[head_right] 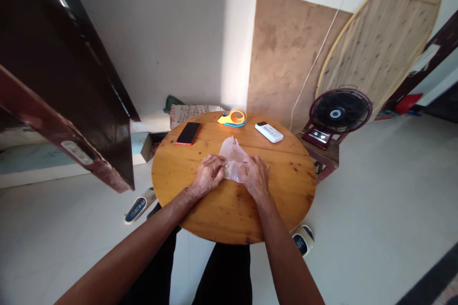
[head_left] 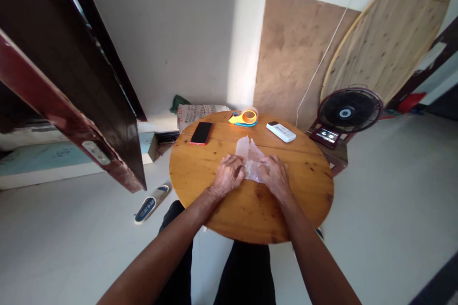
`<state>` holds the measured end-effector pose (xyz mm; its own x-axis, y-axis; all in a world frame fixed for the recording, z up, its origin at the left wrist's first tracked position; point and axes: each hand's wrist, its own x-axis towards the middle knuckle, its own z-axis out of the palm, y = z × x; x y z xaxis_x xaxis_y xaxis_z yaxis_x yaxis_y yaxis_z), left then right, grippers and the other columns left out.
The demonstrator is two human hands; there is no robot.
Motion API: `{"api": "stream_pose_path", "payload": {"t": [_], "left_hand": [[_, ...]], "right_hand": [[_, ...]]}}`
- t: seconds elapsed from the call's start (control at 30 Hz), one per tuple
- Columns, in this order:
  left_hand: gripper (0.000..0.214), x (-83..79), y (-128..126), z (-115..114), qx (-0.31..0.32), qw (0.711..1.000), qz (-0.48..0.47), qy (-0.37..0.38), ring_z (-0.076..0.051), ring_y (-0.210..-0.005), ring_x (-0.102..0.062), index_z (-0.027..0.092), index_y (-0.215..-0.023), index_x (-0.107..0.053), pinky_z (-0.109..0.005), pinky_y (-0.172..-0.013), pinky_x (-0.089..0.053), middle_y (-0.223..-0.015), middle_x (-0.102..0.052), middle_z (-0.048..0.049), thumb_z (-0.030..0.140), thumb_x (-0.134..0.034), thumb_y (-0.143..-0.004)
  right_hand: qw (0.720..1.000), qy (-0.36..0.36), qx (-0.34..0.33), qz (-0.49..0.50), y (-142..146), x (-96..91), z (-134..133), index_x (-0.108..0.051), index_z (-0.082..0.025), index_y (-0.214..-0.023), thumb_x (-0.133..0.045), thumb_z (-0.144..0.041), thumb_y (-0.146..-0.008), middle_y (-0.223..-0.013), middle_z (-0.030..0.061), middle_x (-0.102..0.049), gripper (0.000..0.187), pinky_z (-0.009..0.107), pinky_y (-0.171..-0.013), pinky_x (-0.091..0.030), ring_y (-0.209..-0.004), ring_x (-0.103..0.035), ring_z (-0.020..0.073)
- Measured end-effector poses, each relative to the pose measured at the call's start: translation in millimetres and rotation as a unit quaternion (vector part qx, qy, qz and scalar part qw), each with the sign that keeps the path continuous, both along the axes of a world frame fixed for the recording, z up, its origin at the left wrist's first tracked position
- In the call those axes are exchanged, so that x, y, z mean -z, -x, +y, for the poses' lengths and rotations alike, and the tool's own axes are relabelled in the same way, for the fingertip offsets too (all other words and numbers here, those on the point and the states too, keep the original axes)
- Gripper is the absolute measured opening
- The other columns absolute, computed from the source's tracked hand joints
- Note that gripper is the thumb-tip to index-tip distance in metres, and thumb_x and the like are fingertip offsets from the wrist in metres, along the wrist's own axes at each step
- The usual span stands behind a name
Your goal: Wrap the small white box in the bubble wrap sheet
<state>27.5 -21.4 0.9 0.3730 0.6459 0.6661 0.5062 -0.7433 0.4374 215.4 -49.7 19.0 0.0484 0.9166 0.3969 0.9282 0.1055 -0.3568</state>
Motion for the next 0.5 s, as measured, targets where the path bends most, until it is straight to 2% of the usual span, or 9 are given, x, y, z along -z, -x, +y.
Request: {"api": "stream_pose_path", "payload": {"t": [0.13,0.33,0.5], "left_hand": [[0.023,1.3,1.1,-0.7,0.011,1.000,0.005,-0.006,-0.021,-0.099,-0.058,0.018,-0.096,-0.066,-0.038,-0.090,-0.045,-0.107,-0.067,-0.0078,0.013,-0.050,-0.080],[0.025,1.7,1.4,-1.4,0.005,1.000,0.020,0.004,-0.022,-0.102,-0.057,0.019,-0.097,-0.069,-0.038,-0.092,-0.043,-0.109,-0.067,-0.0071,0.015,-0.051,-0.080],[0.026,0.1,1.2,-1.9,0.003,0.999,0.032,0.016,-0.022,-0.105,-0.055,0.020,-0.099,-0.069,-0.039,-0.094,-0.042,-0.112,-0.066,-0.0072,0.016,-0.050,-0.081]], "right_hand": [[0.998,0.044,0.041,0.024,-5.1,-3.1,1.0,-0.067,-0.019,-0.089,-0.048,-0.040,-0.086,-0.112,0.0093,-0.060,0.028,0.029,-0.078,-0.037,-0.093,-0.056,0.0196],[0.989,0.129,0.057,0.047,-10.3,-7.5,2.1,-0.062,-0.021,-0.075,-0.047,-0.049,-0.083,-0.070,0.0011,-0.061,0.032,0.024,-0.055,-0.029,-0.062,-0.050,0.0140],[0.987,0.116,0.023,0.105,-6.7,-3.6,2.4,-0.060,-0.021,-0.071,-0.051,-0.042,-0.079,-0.063,-0.0014,-0.059,0.024,0.022,-0.053,-0.030,-0.059,-0.051,0.0134]]}}
